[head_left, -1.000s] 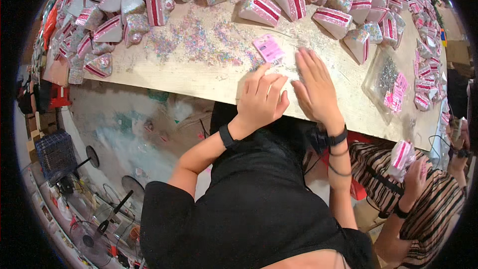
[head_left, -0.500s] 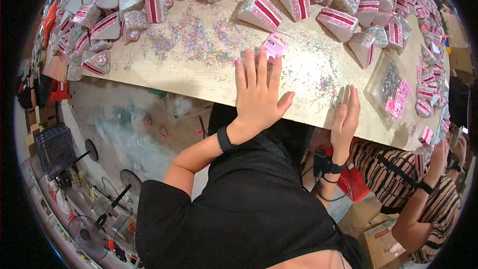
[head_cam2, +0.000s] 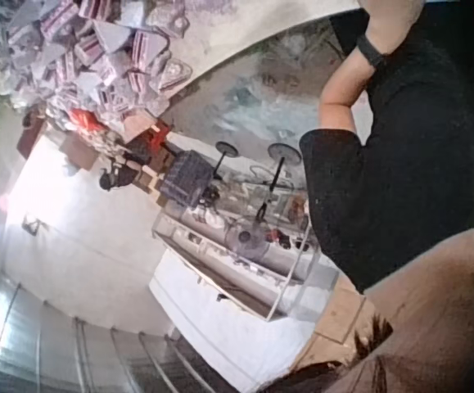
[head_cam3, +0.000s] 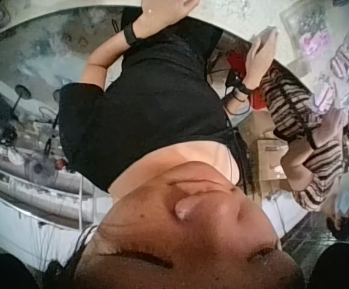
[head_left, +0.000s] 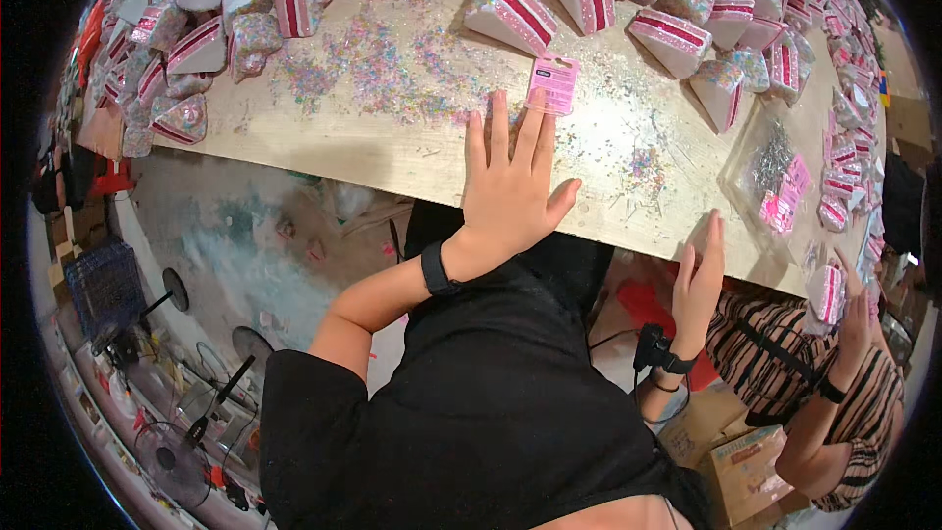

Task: Assembling and packaging triangular cake-slice-shaped boxes filled with colorful decorative foam beads.

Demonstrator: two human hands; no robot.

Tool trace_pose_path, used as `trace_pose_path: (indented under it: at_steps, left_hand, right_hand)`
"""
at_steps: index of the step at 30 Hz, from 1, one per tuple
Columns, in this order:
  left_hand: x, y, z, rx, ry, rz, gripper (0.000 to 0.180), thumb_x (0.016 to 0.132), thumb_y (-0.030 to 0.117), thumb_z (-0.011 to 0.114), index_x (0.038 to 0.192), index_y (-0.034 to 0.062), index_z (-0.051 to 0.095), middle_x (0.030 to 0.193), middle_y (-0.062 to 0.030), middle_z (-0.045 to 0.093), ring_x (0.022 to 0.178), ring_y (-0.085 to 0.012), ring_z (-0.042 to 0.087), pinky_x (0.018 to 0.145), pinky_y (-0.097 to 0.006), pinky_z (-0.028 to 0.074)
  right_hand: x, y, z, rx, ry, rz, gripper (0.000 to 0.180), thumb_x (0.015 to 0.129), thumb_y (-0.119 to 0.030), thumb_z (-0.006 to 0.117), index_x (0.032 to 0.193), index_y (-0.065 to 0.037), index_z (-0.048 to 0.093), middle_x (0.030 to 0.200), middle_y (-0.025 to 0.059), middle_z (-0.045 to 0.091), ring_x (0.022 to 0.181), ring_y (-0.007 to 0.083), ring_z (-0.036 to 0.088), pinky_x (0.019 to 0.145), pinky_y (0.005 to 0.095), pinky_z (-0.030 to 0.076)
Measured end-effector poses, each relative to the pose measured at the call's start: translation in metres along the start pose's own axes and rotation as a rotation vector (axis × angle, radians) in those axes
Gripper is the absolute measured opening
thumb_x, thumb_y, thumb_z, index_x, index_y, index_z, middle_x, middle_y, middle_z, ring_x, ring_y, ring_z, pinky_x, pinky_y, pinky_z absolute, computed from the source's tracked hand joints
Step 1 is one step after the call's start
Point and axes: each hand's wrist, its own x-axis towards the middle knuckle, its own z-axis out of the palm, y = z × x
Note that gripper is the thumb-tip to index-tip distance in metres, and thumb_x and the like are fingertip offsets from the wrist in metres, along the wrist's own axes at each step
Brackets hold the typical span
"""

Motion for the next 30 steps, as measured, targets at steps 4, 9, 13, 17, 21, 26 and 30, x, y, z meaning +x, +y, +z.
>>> trace_pose_path:
  at_steps: [4, 9, 13, 17, 21, 26, 30]
  left_hand:
    - [0.000, -0.002, 0.002, 0.003, -0.020, 0.003, 0.072, 0.083, 0.045, 0.058, 0.133, -0.0057, 0.046, 0.150, -0.0178, 0.029, 0.136, -0.0450, 0.025, 0.109, -0.060, 0.019]
    - [-0.003, 0.000, 0.003, -0.010, -0.020, 0.015, 0.073, 0.084, 0.045, 0.058, 0.134, -0.0054, 0.045, 0.150, -0.0177, 0.029, 0.137, -0.0427, 0.025, 0.110, -0.057, 0.018]
    - [-0.001, -0.005, 0.005, -0.153, 0.127, 0.065, 0.062, 0.080, 0.032, 0.065, 0.129, -0.0023, 0.049, 0.144, -0.0172, 0.039, 0.132, -0.0400, 0.036, 0.109, -0.052, 0.027]
    - [-0.014, -0.022, 0.007, -0.417, 0.437, 0.476, 0.037, 0.072, 0.015, 0.070, 0.106, 0.0062, 0.062, 0.118, -0.0099, 0.060, 0.111, -0.0288, 0.057, 0.088, -0.039, 0.049]
    - [-0.031, -0.025, 0.008, -0.714, 0.171, 0.816, 0.016, 0.076, 0.014, 0.066, 0.091, 0.0086, 0.063, 0.097, -0.0043, 0.065, 0.090, -0.0200, 0.063, 0.062, -0.028, 0.052]
    - [-0.039, -0.008, 0.023, -1.073, -0.878, 0.484, 0.031, 0.091, 0.029, 0.055, 0.099, -0.0003, 0.059, 0.092, -0.0175, 0.057, 0.086, -0.0360, 0.060, 0.076, -0.044, 0.048]
    - [-0.039, 0.003, 0.065, -0.855, -1.170, 0.480, 0.036, 0.095, 0.027, 0.046, 0.104, -0.0053, 0.057, 0.090, -0.0245, 0.061, 0.087, -0.0376, 0.060, 0.080, -0.043, 0.047]
  right_hand:
    - [0.000, -0.019, 0.007, -0.198, 0.033, 0.003, 0.062, 0.093, -0.016, 0.054, 0.145, 0.001, 0.027, 0.150, 0.0224, 0.027, 0.140, 0.0370, 0.025, 0.112, 0.0434, 0.026]
    - [-0.001, -0.059, 0.034, -0.167, -0.046, -0.083, 0.081, 0.087, -0.031, 0.063, 0.144, 0.008, 0.022, 0.150, 0.0298, 0.018, 0.141, 0.0440, 0.014, 0.115, 0.0489, 0.014]
    - [0.032, -0.067, 0.047, -0.127, -0.023, -0.236, 0.084, 0.086, -0.040, 0.062, 0.143, 0.008, 0.023, 0.150, 0.0301, 0.019, 0.140, 0.0442, 0.016, 0.115, 0.0494, 0.015]
    - [0.077, -0.082, 0.057, -0.059, 0.051, -0.346, 0.075, 0.087, -0.036, 0.061, 0.143, 0.002, 0.030, 0.148, 0.0267, 0.026, 0.138, 0.0437, 0.023, 0.113, 0.0489, 0.021]
    - [0.099, -0.096, 0.060, 0.012, 0.038, -0.510, 0.064, 0.087, -0.030, 0.059, 0.140, -0.002, 0.038, 0.146, 0.0221, 0.034, 0.134, 0.0412, 0.032, 0.111, 0.0467, 0.027]
    - [0.095, -0.093, 0.061, 0.064, -0.014, -0.546, 0.052, 0.087, -0.013, 0.055, 0.137, -0.002, 0.044, 0.145, 0.0175, 0.039, 0.133, 0.0372, 0.037, 0.109, 0.0437, 0.031]
    - [0.071, -0.087, 0.059, 0.113, -0.023, -0.531, 0.048, 0.088, -0.008, 0.052, 0.136, -0.001, 0.045, 0.143, 0.0162, 0.041, 0.132, 0.0363, 0.039, 0.108, 0.0429, 0.032]
